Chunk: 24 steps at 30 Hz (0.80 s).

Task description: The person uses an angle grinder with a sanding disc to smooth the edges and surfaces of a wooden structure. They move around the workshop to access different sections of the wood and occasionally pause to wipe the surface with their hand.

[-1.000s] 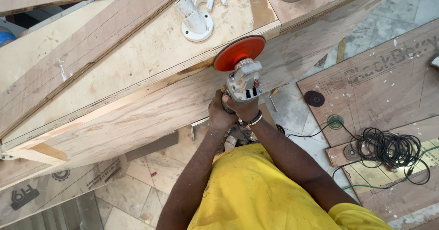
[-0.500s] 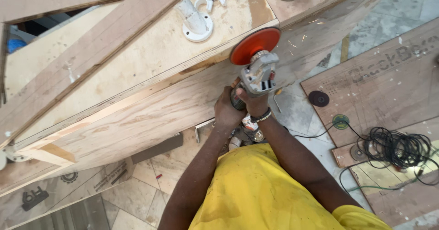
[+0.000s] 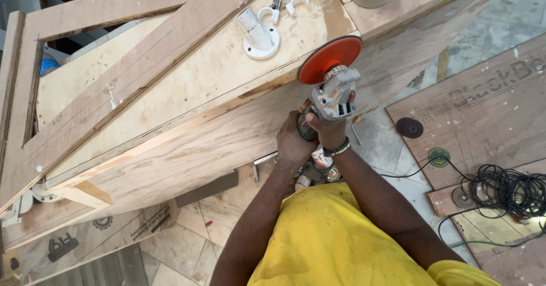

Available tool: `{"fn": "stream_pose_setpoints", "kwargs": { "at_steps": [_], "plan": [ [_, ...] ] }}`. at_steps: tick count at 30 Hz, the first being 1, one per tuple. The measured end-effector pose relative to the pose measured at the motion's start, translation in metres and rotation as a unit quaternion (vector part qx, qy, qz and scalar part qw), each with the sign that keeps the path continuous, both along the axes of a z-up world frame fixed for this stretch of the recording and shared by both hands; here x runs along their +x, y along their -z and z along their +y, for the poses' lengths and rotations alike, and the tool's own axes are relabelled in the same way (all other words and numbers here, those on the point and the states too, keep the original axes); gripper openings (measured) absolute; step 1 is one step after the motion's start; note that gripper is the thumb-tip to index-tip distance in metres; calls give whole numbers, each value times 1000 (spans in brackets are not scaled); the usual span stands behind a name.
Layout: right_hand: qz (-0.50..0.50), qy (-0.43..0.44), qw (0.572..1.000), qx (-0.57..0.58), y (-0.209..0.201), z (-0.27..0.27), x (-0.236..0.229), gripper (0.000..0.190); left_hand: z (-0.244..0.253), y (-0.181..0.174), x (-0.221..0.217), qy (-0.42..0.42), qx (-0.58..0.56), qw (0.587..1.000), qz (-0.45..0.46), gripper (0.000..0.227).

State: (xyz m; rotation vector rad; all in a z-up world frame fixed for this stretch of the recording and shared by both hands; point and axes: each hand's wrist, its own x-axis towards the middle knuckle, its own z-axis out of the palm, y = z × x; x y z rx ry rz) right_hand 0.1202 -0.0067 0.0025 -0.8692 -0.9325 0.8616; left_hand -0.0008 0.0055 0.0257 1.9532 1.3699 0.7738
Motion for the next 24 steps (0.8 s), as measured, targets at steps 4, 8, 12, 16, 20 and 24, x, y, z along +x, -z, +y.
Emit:
{"fn": "stream_pose_setpoints", "kwargs": {
  "at_steps": [4,8,12,16,20,24],
  "plan": [
    [-65,10,998,8,-1,0,1,56,-1,-2,-1,10,15,1000,-25,67],
    [-49,16,999,4,-2,0,-2,57,-1,-4,-3,4,7,1000,-17,64],
    [-40,17,999,15,-2,2,-6,55,-1,-7,-3,-1,-2,1000,-6,66],
    [-16,9,1000,19,-1,1,-8,53,1,-2,-6,-1,-11,1000,9,64],
    [-30,3,999,16,3,1,-15,61,0,5,-13,5,13,1000,-21,65],
    [-38,16,999,0,10,1,-20,60,0,7,-19,4,18,1000,-7,66]
  ]
}}
